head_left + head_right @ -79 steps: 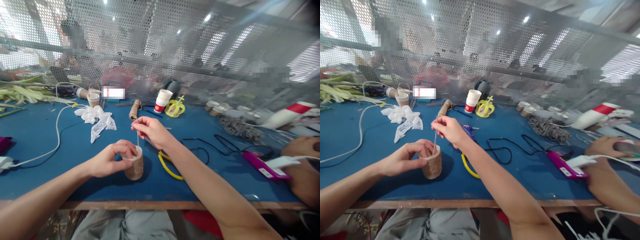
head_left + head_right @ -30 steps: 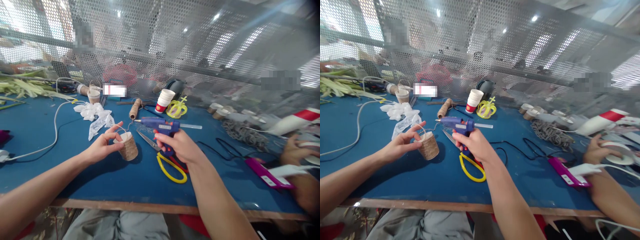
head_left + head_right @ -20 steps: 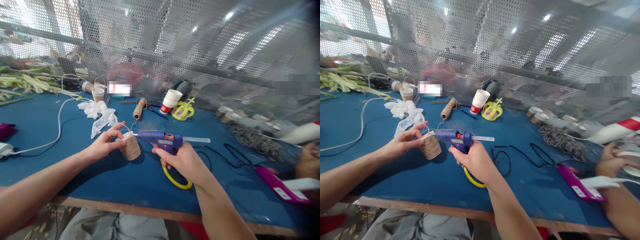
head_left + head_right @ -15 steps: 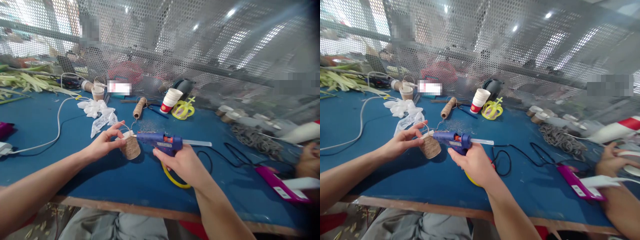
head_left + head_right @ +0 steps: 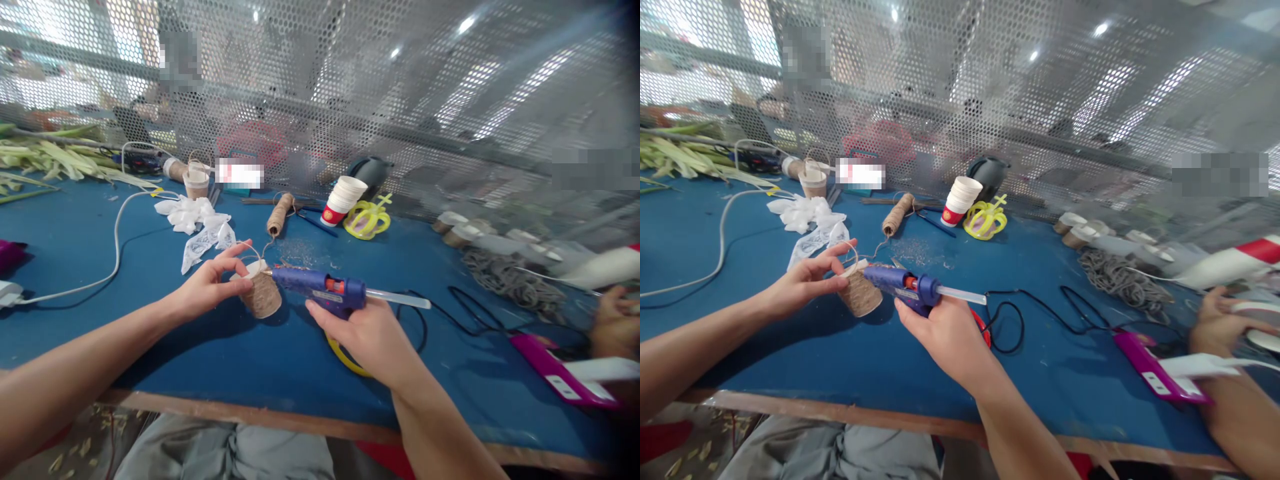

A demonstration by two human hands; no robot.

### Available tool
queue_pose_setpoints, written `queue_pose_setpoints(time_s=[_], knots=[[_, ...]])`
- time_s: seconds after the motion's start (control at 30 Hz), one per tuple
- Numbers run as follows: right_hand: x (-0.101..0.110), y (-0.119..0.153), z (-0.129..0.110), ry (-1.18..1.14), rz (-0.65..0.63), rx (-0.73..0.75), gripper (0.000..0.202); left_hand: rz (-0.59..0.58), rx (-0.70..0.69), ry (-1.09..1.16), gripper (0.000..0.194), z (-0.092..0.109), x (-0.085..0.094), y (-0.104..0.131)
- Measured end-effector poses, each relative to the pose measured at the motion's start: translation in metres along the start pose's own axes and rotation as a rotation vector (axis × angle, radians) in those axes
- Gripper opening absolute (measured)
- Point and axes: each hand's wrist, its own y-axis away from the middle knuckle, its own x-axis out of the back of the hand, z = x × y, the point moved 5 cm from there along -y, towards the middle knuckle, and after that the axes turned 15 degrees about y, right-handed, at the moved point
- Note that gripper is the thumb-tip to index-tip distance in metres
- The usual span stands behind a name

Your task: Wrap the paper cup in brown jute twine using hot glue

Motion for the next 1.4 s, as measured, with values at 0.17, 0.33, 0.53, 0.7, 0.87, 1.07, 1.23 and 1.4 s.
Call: queue_pose_setpoints(time_s=[0.17, 0.33, 0.53, 0.7, 0.87, 1.07, 1.23, 1.4], knots=[[-0.002, 0.001, -0.005, -0.011, -0.019, 0.087, 0.013, -0.008, -0.016, -0.032, 0.017, 0.002, 0.000, 0.000], [0.001, 0.000, -0.001, 0.039, 0.023, 0.033, 0.013, -0.030, 0.003, -0.019, 0.018, 0.002, 0.000, 0.000], [0.000, 0.002, -0.001, -0.038, 0.003, 0.055, 0.015, -0.072, 0.004, -0.001, 0.018, 0.002, -0.001, 0.001], [0.000, 0.000, 0.007, -0.032, -0.006, -0.063, 0.016, -0.104, -0.001, -0.005, 0.018, 0.004, -0.003, 0.001], [0.000, 0.002, 0.003, -0.062, -0.053, -0.054, 0.015, -0.104, -0.001, -0.014, 0.021, 0.005, -0.004, 0.001], [0.002, 0.002, 0.001, -0.049, -0.006, -0.023, 0.015, -0.101, 0.005, 0.013, 0.022, 0.006, -0.005, 0.000], [0.002, 0.004, -0.005, -0.016, 0.024, 0.063, 0.017, -0.107, 0.019, 0.017, 0.020, 0.005, -0.004, 0.001], [0.002, 0.008, -0.013, -0.023, 0.059, 0.115, 0.016, -0.110, 0.032, 0.040, 0.017, 0.005, -0.004, 0.001]])
